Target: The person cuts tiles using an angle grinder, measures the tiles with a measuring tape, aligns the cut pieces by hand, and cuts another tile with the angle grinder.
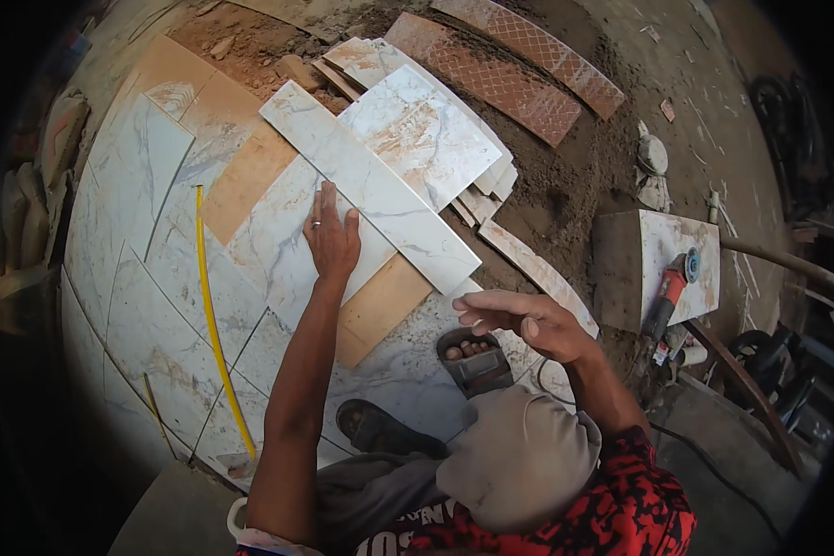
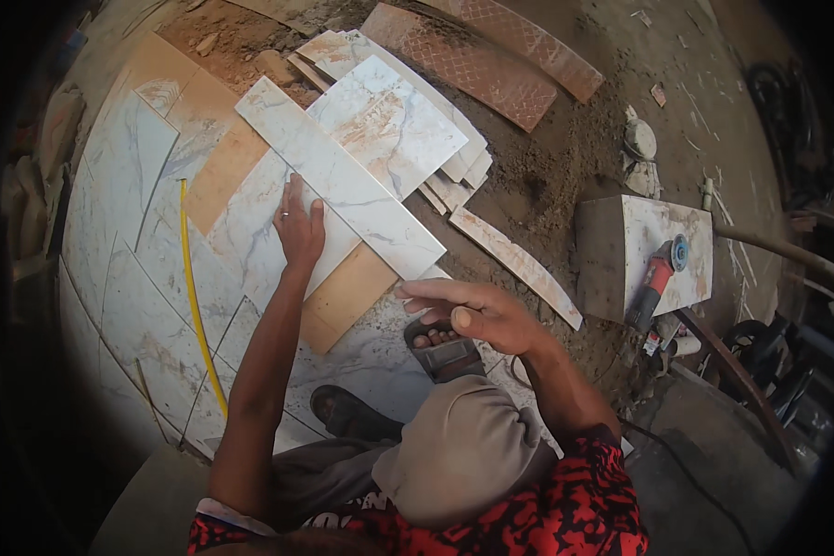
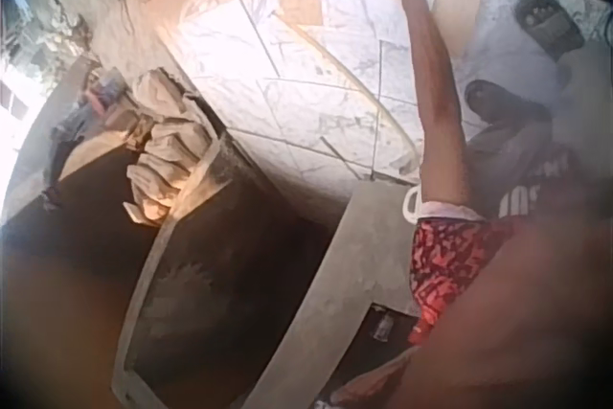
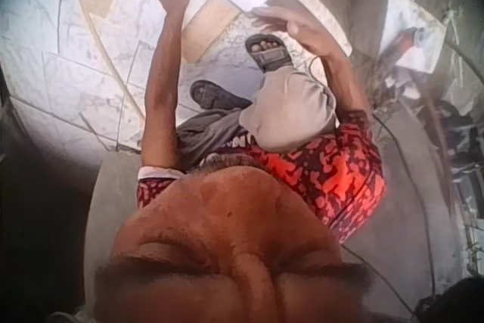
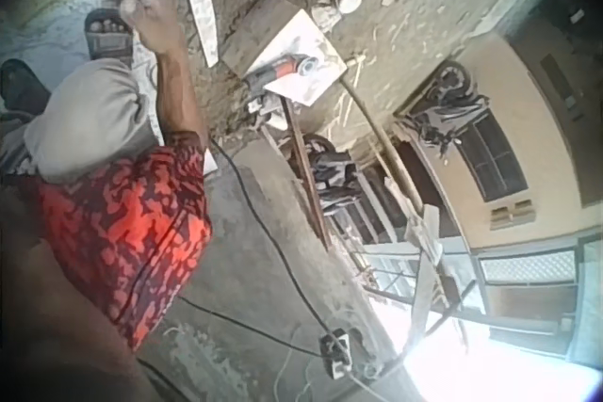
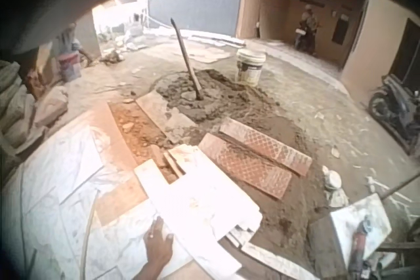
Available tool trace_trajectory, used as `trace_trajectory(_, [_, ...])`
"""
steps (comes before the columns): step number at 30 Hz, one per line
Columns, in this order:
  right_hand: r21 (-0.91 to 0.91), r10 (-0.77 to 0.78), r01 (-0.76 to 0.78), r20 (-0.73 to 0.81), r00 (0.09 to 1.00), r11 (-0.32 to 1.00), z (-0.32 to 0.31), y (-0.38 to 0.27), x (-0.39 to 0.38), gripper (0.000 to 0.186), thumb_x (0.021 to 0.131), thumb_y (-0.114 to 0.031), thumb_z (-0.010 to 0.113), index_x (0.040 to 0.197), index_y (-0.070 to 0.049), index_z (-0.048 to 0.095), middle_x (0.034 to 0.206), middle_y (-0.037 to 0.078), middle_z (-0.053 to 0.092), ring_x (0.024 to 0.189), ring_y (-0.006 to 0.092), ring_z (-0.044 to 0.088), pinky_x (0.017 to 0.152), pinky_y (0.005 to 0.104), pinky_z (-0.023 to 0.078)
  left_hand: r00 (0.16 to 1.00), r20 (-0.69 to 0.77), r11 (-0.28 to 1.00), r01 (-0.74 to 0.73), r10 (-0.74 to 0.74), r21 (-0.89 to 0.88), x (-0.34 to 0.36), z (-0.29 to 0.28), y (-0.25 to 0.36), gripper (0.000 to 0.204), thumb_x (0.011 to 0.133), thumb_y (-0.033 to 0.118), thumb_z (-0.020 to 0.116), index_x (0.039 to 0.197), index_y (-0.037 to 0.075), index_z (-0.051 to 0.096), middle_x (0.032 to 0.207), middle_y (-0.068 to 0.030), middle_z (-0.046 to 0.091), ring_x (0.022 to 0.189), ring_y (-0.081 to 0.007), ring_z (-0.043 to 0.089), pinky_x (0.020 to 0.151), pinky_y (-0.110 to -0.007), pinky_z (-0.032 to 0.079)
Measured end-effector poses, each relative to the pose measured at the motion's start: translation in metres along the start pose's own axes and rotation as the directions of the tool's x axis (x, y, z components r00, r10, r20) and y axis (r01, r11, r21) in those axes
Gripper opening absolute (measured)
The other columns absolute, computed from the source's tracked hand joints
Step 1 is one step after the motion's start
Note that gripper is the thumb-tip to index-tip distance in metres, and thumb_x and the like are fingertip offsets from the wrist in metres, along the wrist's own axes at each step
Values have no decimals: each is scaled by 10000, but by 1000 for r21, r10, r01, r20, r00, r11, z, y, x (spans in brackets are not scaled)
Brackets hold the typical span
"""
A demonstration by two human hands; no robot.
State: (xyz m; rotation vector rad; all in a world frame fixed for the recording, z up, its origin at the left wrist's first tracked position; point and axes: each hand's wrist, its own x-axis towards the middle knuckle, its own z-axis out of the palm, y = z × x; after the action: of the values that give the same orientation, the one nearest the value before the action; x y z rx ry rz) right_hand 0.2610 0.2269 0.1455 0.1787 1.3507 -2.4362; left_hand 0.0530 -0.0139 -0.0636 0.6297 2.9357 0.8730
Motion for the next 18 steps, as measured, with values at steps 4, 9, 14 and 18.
trace_trajectory(4, [22, -76, 76, 526, 847, 997, 30, -20, -55, 592, 933, -407, 627, 1317, 39, 570, 1355, 228, 562, 1322, 351, 482, 1138, 431, 293, 999, -28, 999, 17, -19, -51, 0, -10, -24, 600, 993, 344, 487, 1497, 65, 319, 1536, -152, 377, 1428, -304, 323, 1136, -495, 201])
trace_trajectory(9, [-596, 142, -317, -322, 936, 738, -8, -18, -86, 365, 922, -300, 669, 1165, -27, 680, 1322, 195, 591, 1288, 293, 514, 1064, 396, 392, 998, 2, 992, 59, -59, -114, 6, -14, -28, 609, 987, 332, 505, 1493, 48, 318, 1510, -183, 403, 1401, -320, 372, 1133, -494, 229])
trace_trajectory(14, [-353, -737, -856, -674, -46, 377, -248, 9, -190, 741, 844, -412, 702, 1413, -23, 429, 1437, 205, 448, 1320, 389, 429, 1069, 509, 372, 985, 63, 920, 170, -158, -352, 17, -19, 11, 565, 977, 263, 531, 1456, 20, 357, 1422, -235, 490, 1322, -353, 476, 1106, -416, 348])
trace_trajectory(18, [377, -195, -838, -857, -478, 395, -305, 42, -238, 1042, 714, -573, 752, 1470, -78, 233, 1453, 232, 372, 1324, 449, 375, 1035, 611, 355, 966, -2, 906, 241, -257, -349, -7, -41, -4, 526, 973, 231, 539, 1433, 18, 398, 1392, -235, 516, 1305, -348, 495, 1087, -392, 374])
